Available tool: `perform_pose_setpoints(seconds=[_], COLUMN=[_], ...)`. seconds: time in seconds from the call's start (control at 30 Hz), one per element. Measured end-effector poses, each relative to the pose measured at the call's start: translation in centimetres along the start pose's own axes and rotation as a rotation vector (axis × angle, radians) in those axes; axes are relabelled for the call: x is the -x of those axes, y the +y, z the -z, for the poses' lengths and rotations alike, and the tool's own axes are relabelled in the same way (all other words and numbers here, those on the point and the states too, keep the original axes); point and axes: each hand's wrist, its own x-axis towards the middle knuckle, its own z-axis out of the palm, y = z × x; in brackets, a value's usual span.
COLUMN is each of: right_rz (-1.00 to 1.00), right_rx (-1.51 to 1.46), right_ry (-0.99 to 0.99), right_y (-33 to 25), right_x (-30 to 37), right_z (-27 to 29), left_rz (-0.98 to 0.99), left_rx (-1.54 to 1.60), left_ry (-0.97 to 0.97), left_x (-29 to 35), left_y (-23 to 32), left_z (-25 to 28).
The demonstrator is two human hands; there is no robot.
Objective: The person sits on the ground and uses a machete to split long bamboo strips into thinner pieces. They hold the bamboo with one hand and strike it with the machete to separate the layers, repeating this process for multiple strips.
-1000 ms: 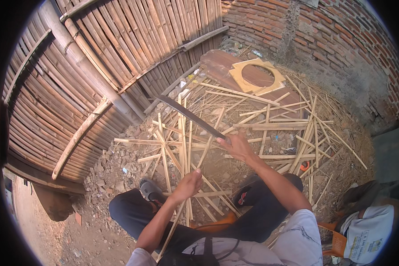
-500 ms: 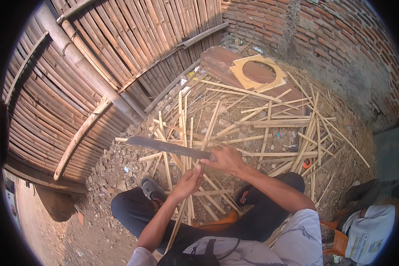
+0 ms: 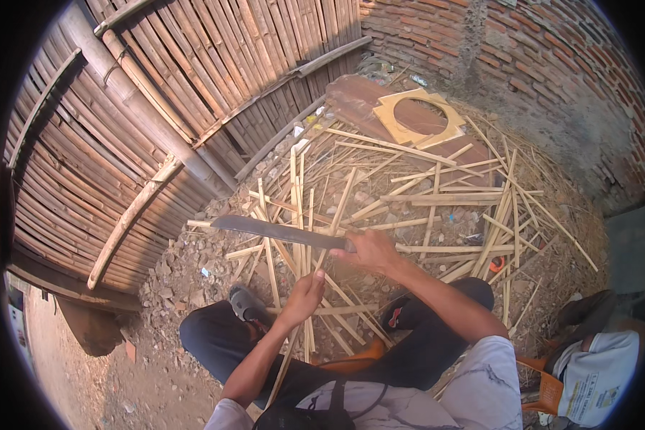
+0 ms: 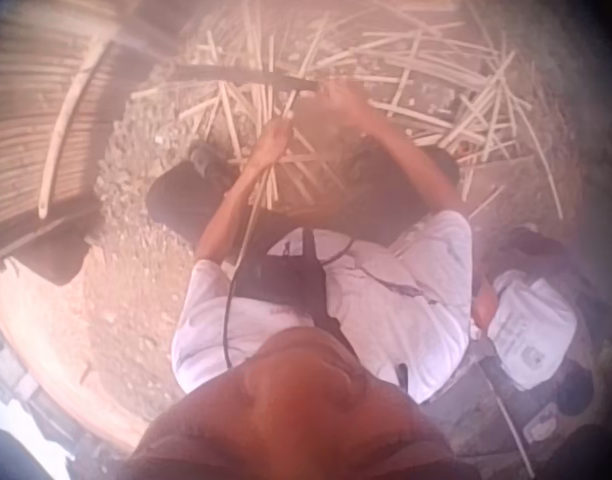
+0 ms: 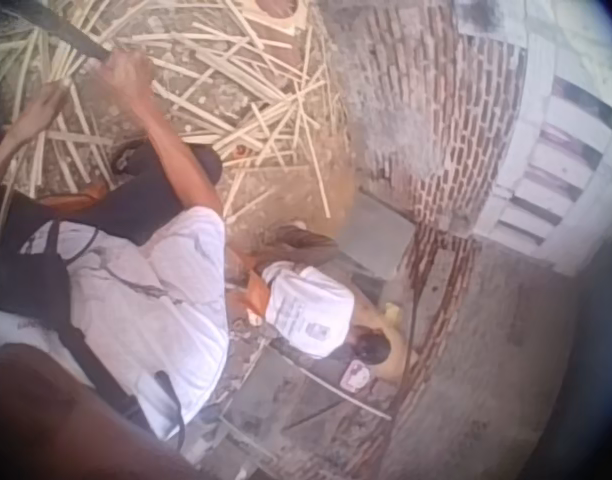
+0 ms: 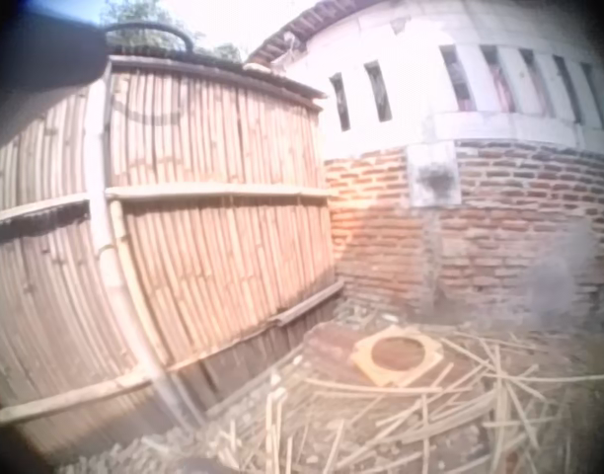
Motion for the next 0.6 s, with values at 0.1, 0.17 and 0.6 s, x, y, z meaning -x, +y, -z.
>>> perform_pose_setpoints(seconds=[0.1, 0.17, 0.6], right_rz=[-0.174, -0.240, 0.046], right_rx=[-0.082, -0.164, 0.054], right_ry=[0.020, 0.092, -0.056], right_y=[2.4, 4.9, 1.0], right_x=[-1.4, -2.3, 0.5], right_z=[0.9, 1.4, -1.0], left_rz=[0.047, 0.050, 0.379], left_rx=[-0.020, -0.030, 0.605], left_ry=[-0.028, -0.038, -0.358], left_x=[0.5, 0.6, 0.6], left_y=[0.1, -0.2, 2.3], left_z=[0.3, 0.0, 1.5])
